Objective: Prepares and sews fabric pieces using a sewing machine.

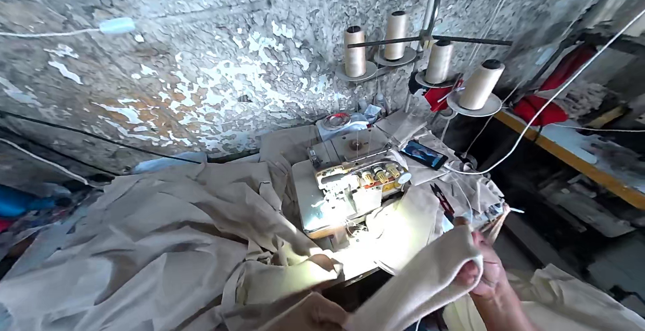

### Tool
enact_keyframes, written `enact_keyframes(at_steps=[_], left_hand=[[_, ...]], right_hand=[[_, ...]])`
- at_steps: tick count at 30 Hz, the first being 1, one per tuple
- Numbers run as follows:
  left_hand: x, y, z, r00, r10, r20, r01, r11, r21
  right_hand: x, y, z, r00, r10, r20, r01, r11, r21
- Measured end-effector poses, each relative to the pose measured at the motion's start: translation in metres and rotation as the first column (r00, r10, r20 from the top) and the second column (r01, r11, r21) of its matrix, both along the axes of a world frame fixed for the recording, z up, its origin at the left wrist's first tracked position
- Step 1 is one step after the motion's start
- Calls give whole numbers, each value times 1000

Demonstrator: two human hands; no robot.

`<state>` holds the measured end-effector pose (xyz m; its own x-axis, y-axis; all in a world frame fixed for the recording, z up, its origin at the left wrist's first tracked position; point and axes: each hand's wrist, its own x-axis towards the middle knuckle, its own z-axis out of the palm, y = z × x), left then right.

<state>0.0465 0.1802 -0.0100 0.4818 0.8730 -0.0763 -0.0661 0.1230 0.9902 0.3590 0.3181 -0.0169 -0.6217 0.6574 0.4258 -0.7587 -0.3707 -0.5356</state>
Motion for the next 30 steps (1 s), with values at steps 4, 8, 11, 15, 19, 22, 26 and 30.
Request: enact_keyframes(at_steps=[4, 8, 11, 15, 19, 22, 26, 30], left_hand=[[4, 1, 43, 512, 710, 484, -745, 648, -162], [-4, 29, 47, 376, 642, 668, -695, 672, -255], [-7, 43, 40, 307, 730, 611, -699, 609, -376], [-6, 55, 36, 200, 910, 363, -773, 374, -513], [-10, 54, 21, 169, 952, 257, -789, 287, -543], [-8, 53, 19, 197, 955, 224, -796, 289, -532], [-2, 55, 16, 229, 940, 253, -797, 330, -506], [-17, 46, 18, 239, 892, 385, -775, 414, -478]], right_hand=[[-17, -36, -14, 885, 276, 375, -319, 946, 57], [-46, -52, -25, 845, 505, 176, -513, 859, -2], [-71, -28, -5, 977, 203, -70, -212, 961, -177], [-105, 5, -3, 991, -79, 105, 122, 846, -519], [-124, 4, -8, 925, -120, 360, 334, 707, -624], [-129, 2, -5, 894, -133, 427, 401, 662, -633], [-131, 1, -3, 881, -152, 448, 420, 685, -595], [-117, 13, -1, 876, -197, 441, 450, 662, -599]])
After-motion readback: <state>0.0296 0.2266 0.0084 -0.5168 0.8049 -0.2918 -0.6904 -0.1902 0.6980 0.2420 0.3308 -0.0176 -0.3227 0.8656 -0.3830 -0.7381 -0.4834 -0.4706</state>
